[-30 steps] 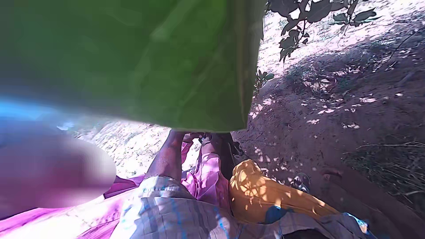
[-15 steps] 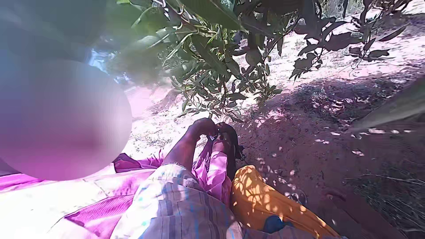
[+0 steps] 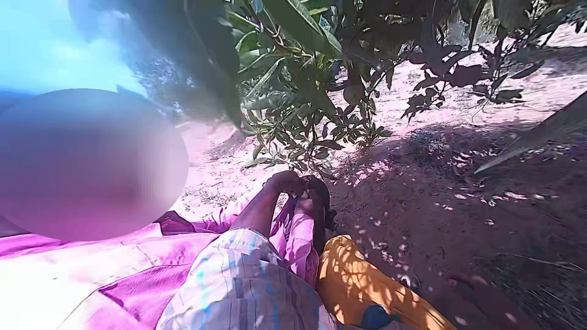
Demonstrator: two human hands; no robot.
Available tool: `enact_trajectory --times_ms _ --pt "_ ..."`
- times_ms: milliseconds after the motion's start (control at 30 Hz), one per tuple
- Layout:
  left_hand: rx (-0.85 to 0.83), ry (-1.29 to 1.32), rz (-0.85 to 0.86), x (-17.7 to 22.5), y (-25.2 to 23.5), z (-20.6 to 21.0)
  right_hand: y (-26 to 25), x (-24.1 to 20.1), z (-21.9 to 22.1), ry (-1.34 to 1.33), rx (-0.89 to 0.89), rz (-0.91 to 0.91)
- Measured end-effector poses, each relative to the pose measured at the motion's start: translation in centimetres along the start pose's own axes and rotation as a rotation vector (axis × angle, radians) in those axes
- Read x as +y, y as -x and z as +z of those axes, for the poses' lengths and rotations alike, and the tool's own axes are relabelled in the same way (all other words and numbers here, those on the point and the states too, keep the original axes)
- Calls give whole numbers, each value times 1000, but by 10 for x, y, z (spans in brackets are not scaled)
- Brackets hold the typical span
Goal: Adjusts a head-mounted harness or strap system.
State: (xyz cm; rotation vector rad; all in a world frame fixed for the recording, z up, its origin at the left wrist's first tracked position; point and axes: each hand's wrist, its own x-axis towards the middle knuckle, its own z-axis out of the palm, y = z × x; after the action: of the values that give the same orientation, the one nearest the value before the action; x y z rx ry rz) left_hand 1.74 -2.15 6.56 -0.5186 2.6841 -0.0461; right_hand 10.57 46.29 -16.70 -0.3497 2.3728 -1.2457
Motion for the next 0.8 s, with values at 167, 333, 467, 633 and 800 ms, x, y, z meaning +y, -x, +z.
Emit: enact_trajectory --times_ms 167,333,467,633,800 --pt "89 -95 101 -15 -38 13 -3 5 0 -36 4 14" --pt "218 24 139 -18 -33 11 -4 9 1 -39 12 27" --pt "323 89 128 -12 -8 7 -8 15 7 -61 49 22" --pt "330 100 191 -21 -19 -2 19 -51 -10 -46 -28 180" --pt "369 353 306 48 59 -58 22 -35 -9 3 80 -148"
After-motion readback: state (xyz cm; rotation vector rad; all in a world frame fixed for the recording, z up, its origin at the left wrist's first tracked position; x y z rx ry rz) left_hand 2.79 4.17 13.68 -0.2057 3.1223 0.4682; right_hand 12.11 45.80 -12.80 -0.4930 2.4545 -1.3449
